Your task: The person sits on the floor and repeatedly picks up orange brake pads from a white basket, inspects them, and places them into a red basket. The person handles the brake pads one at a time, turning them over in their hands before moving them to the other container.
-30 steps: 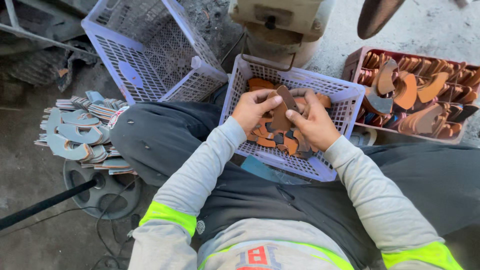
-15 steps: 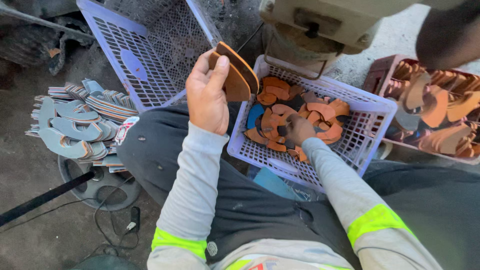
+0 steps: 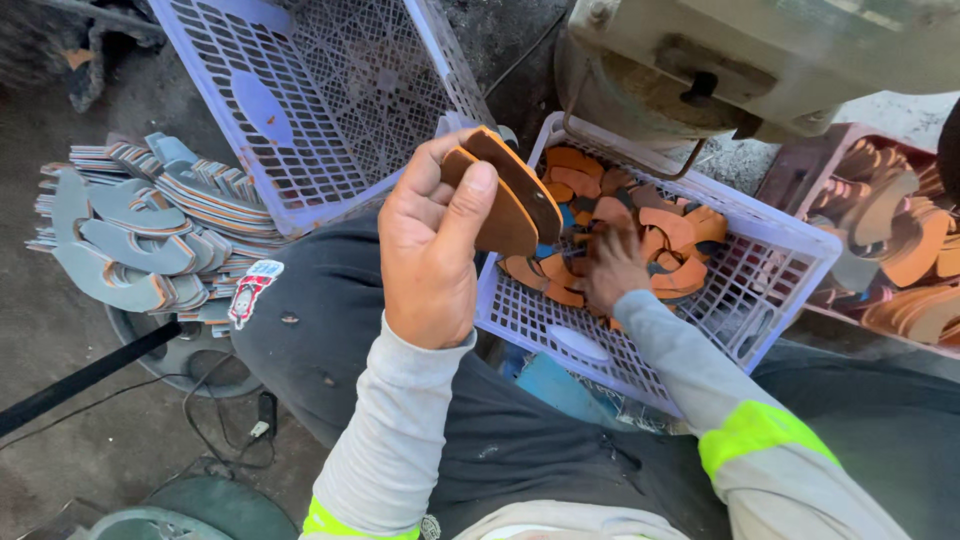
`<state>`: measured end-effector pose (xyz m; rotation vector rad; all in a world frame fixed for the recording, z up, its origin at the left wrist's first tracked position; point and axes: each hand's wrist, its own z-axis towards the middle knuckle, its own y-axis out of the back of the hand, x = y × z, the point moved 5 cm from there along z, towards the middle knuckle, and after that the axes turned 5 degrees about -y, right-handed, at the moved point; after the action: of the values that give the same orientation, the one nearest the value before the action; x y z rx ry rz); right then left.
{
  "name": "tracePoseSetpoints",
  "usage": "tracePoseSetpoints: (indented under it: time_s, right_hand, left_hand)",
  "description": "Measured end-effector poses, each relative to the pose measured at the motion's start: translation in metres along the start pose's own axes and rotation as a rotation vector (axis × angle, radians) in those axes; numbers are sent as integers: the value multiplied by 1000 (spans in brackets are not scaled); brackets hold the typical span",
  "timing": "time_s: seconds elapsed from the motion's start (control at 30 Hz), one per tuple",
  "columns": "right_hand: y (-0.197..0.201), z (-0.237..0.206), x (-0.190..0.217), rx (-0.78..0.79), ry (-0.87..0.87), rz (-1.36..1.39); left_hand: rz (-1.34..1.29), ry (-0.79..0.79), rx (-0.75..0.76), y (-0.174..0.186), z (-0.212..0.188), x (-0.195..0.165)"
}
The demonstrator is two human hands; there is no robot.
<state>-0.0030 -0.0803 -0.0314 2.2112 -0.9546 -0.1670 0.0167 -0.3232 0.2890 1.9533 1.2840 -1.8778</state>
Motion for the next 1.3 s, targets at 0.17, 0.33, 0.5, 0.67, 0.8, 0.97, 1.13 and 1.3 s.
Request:
tracePoseSetpoints:
  time_s: [0.17,0.33,0.5,0.67,0.8,0.97,1.13,1.3]
  right_hand:
    - [13,19,12,-174,-56,83]
    - [39,83,98,-266,50,374]
    - [57,97,119,-291,32,438]
    - [58,98,112,-304,31,520]
    - [56,87,89,-280,40,784]
    - [75,14,24,28,163,1996]
    - [139,-86,-31,23,389,2082]
    - [162,-166,-51,-284,347,1694]
  left_hand:
    - [-4,33,27,-1,-5,6]
    - [-96,154,-59,-1,4,40]
    - [-240,357,-206,8,16,74]
    - [-188,371,-215,13,16,91]
    - [-245,341,-136,13,16,100]
    - [-282,471,-106,14,10,108]
    - [-220,461,-5,7,8,122]
    - [20,472,193,-7,-8,161]
